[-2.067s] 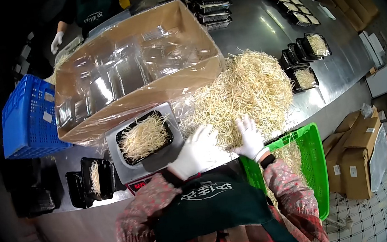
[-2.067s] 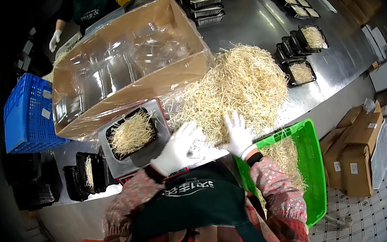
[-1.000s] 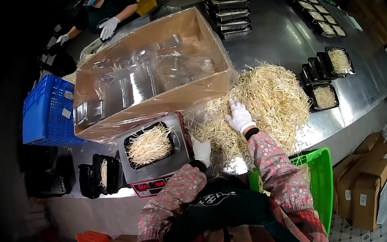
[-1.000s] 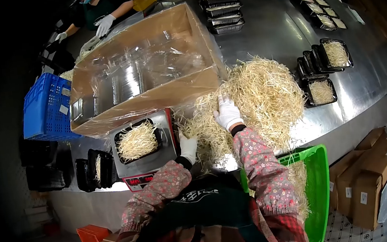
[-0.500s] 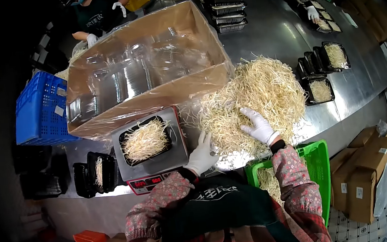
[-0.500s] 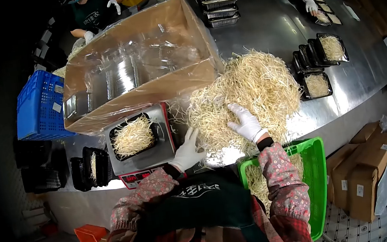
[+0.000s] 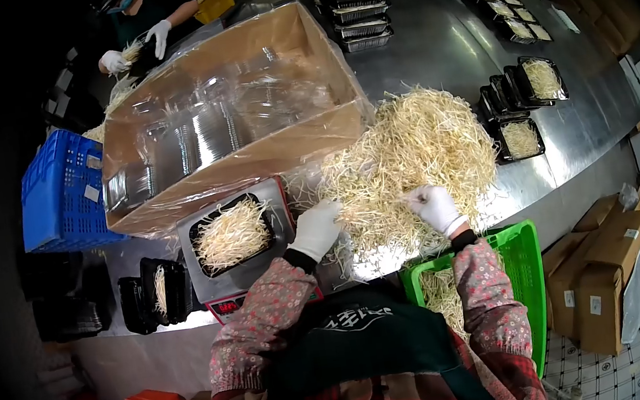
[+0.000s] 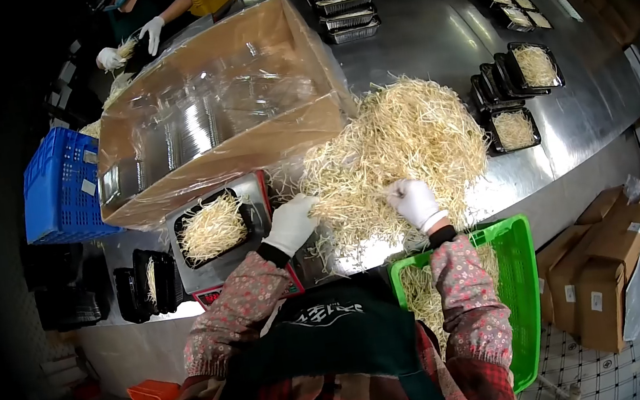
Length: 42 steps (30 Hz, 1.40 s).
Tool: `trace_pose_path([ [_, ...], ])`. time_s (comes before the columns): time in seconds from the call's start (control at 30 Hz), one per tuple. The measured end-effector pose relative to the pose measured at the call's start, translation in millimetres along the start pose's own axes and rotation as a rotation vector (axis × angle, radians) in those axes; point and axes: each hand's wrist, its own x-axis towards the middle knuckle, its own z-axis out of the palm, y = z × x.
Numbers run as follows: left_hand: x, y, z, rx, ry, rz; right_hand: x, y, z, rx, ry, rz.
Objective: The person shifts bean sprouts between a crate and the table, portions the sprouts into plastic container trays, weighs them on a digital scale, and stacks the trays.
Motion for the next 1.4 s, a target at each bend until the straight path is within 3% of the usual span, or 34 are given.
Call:
trace_pose_path([
  [0.2, -4, 27, 5, -0.082, 0.026, 0.181, 2, -43, -11, 0.427, 0.072, -0.027],
  [0.23, -2, 30, 13, -0.093, 0.079, 0.187, 10, -37, 0, 0.245, 0.016, -0.087],
  [0.27, 0, 29, 21, -0.104, 0.134, 0.194, 11, -49, 5, 0.144, -0.092, 0.004],
  [0.33, -7, 20, 28, -0.113, 0.131, 0.153, 23, -2, 42, -0.151, -0.071, -0.213],
  [0.4, -24, 17, 17, -0.186, 0.134, 0.017, 16, -8, 34, -0.188, -0.167, -0.136],
  [0.47, -41, 14, 5, -0.416, 0.079, -0.129, 17, 10, 35, -0.044, -0.056, -0.067],
  [0.57, -61, 6, 2, -0.483, 0.117, -0.118, 14, 3, 34, -0.113, -0.041, -0.075],
  [0.8, -103, 22, -13, -0.678, -0.037, -0.145, 32, -39, 59, -0.399, 0.046, -0.217],
  [0.87, -111, 24, -14, -0.716, -0.097, -0.131, 38, -44, 62, -0.569, -0.090, -0.169],
  [0.93, -120, 23, -19, -0.718, -0.086, -0.090, 47, -37, 65, -0.499, -0.147, -0.166],
  [1.0, -130, 21, -23, -0.580, -0.024, 0.054, 47, -33, 64, -0.376, -0.132, -0.031],
  [1.03, -136, 17, -25, -0.559, -0.015, 0.061, 44, -29, 63, -0.303, -0.013, -0.085],
  [1.13, -156, 12, -48, -0.727, -0.082, -0.062, 40, -47, 40, -0.114, -0.009, -0.026],
  [1.2, -169, 9, -68, -0.754, -0.125, -0.107, 42, -47, 40, 0.213, -0.035, -0.014],
  [1.3, -189, 9, -99, -0.863, 0.010, -0.150, 46, -60, 41, 0.109, -0.089, -0.071],
  [1.4, -210, -4, -131, -0.791, 0.235, -0.155, 51, -105, 38, 0.425, -0.135, -0.125],
])
